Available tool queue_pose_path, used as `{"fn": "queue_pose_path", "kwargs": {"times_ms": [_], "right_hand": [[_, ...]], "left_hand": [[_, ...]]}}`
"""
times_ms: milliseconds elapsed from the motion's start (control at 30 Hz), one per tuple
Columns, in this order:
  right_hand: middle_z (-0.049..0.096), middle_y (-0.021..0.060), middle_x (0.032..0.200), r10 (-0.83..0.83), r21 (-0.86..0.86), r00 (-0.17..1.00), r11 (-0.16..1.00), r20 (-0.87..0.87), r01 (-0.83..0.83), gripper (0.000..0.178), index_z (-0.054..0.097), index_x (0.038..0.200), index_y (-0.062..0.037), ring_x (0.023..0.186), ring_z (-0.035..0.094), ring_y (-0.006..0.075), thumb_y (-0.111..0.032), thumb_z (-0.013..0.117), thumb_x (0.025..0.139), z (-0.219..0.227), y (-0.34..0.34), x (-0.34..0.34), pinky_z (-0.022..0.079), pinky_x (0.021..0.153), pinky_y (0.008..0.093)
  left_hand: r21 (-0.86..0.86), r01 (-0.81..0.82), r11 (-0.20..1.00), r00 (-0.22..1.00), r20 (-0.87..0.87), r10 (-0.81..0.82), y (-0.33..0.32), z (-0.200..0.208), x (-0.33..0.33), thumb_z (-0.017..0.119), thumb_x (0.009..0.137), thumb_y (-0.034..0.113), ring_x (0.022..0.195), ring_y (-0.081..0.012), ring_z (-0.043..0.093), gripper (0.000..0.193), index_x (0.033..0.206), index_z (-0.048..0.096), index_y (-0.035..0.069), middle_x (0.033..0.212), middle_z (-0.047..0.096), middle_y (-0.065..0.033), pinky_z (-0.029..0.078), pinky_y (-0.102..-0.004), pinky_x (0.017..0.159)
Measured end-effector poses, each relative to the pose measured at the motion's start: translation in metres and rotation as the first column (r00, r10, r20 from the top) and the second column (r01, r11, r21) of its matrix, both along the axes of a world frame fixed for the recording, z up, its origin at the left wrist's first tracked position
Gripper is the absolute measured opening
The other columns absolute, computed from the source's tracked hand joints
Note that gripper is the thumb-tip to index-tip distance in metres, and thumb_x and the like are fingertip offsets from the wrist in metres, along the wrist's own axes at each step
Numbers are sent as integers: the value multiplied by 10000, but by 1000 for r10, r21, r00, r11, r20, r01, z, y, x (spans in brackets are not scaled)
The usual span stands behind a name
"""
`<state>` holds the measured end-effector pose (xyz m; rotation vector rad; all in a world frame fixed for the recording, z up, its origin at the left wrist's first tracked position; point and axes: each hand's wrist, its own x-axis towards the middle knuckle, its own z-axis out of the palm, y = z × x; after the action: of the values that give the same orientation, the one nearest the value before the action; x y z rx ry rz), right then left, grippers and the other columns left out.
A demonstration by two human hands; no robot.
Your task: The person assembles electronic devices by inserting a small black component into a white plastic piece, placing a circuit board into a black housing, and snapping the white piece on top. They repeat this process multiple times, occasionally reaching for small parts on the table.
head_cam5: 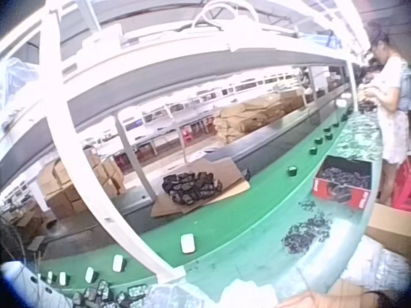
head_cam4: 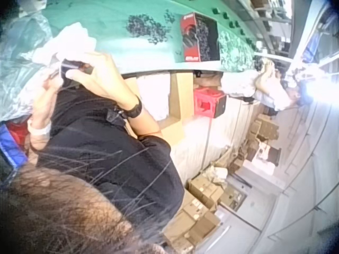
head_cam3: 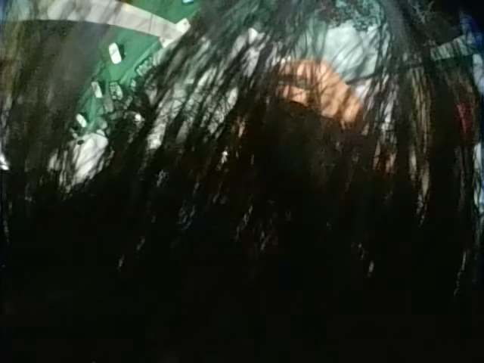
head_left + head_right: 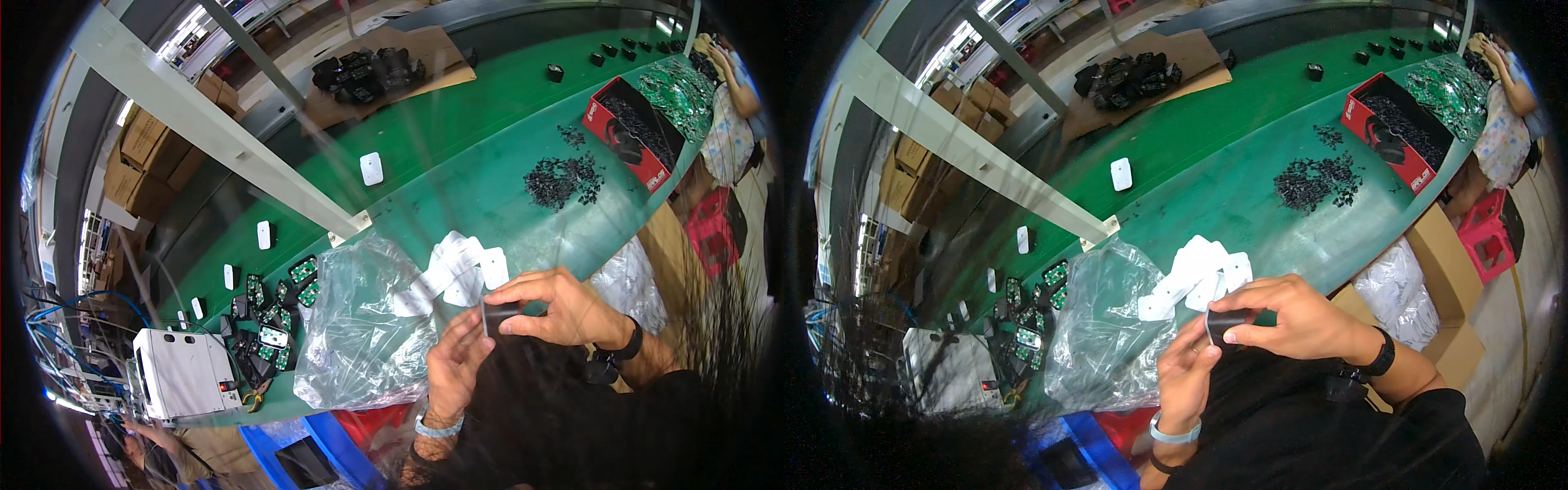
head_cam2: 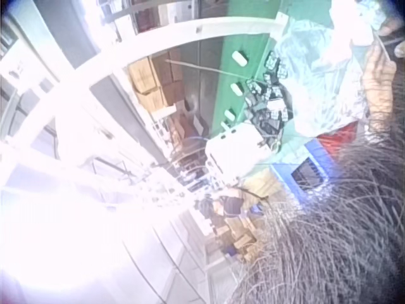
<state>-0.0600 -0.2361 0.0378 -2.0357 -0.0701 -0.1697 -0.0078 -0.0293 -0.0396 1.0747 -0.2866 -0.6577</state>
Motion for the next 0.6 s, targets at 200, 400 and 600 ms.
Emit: {"fn": "queue_pose_path", "kwargs": {"times_ms": [200,400,600], "right_hand": [[695,137,1163,-27,463,987,881,-159,99,361,614,1140,14,1048,677,176,-29,792,829,-23,7,0,550,906,324],[542,180,1367,-5,662,1000,749,-22,18,438,510,1193,-17,1261,556,221,51,764,842,-49,26,14,498,1045,380],[538,237,1365,-41,677,984,731,173,-88,458,478,1168,-35,1297,546,281,97,753,826,-56,27,24,478,1062,407]], "left_hand": [[122,-134,983,932,352,83,-2,8,6,731,839,-94,1197,-275,616,431,1255,623,-52,1315,597,-155,546,-372,970],[237,-594,769,456,887,79,-15,26,15,874,705,70,1087,-343,678,504,1165,681,-2,1147,711,-172,534,-404,936],[164,-414,895,757,608,239,-2,14,22,769,802,-75,1080,-294,671,374,1162,668,-56,1140,693,-196,538,-402,943]]}}
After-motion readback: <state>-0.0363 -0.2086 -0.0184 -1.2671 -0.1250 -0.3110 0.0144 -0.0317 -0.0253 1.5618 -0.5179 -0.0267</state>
